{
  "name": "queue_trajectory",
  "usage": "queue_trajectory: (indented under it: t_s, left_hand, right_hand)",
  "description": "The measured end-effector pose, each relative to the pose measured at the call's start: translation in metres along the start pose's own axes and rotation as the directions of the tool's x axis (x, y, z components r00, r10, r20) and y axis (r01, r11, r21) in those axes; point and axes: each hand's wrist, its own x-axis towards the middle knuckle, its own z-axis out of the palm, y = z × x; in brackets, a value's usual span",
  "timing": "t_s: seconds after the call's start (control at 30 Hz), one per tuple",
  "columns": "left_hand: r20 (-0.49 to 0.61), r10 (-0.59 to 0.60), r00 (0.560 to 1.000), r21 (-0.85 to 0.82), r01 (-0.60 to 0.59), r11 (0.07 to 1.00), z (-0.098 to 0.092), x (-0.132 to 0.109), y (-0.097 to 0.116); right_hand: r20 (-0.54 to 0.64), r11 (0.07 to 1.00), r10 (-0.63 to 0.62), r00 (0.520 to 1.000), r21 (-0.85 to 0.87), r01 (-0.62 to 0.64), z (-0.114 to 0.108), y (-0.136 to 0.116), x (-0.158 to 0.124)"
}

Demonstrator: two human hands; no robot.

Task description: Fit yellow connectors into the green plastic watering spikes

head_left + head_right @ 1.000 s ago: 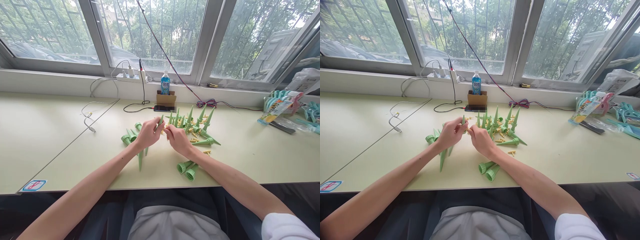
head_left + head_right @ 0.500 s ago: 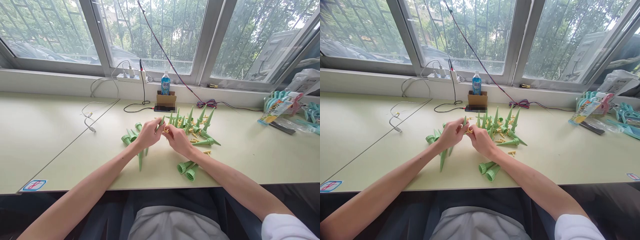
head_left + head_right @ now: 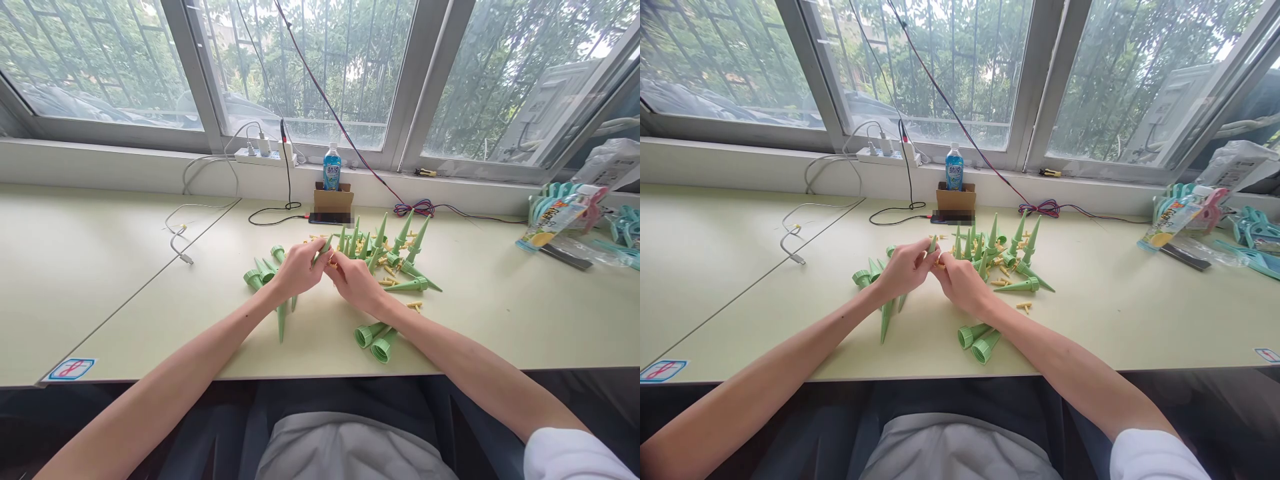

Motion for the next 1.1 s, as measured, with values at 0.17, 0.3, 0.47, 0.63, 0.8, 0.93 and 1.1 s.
queue_trajectory:
  t_s: [0.17,0.3,0.47,0.63,0.8,0.93,1.1]
  left_hand:
    - [0.007,0.013,1.0,-0.004,-0.013,1.0,0.0012,-0.0007,-0.0008]
    - [0.006,0.004,1.0,-0.015,-0.004,1.0,0.0002,-0.0004,0.0005]
    - [0.001,0.008,1.0,-0.012,-0.008,1.0,-0.0005,0.0001,0.0008]
    - [-0.028,0.004,1.0,-0.013,-0.004,1.0,-0.0013,0.0014,-0.0012]
    - [-0.038,0.004,0.999,-0.017,-0.004,1.0,-0.0029,0.002,-0.0016]
    - [-0.049,0.01,0.999,-0.006,-0.01,1.0,-0.003,0.0014,-0.001]
    - [-0.029,0.008,1.0,-0.015,-0.008,1.0,-0.002,0.0005,-0.0011]
  right_hand:
    - [-0.001,0.998,-0.034,0.999,-0.049,0.034,0.0027,0.0037,0.0]
    - [0.029,1.0,-0.005,1.0,-0.028,0.006,0.0013,0.0004,-0.0011]
    - [0.038,1.0,0.022,0.999,-0.01,-0.022,-0.0002,-0.0045,-0.0015]
    - [-0.059,1.0,0.015,0.998,-0.026,-0.016,0.0018,-0.0032,-0.0009]
    - [-0.079,1.0,0.015,0.997,-0.003,-0.015,0.0014,-0.0029,-0.0013]
    - [-0.044,0.999,0.052,0.998,0.01,-0.052,0.0006,-0.0039,-0.0015]
    - [-0.021,0.998,0.068,0.997,-0.01,-0.069,0.0013,-0.004,-0.0008]
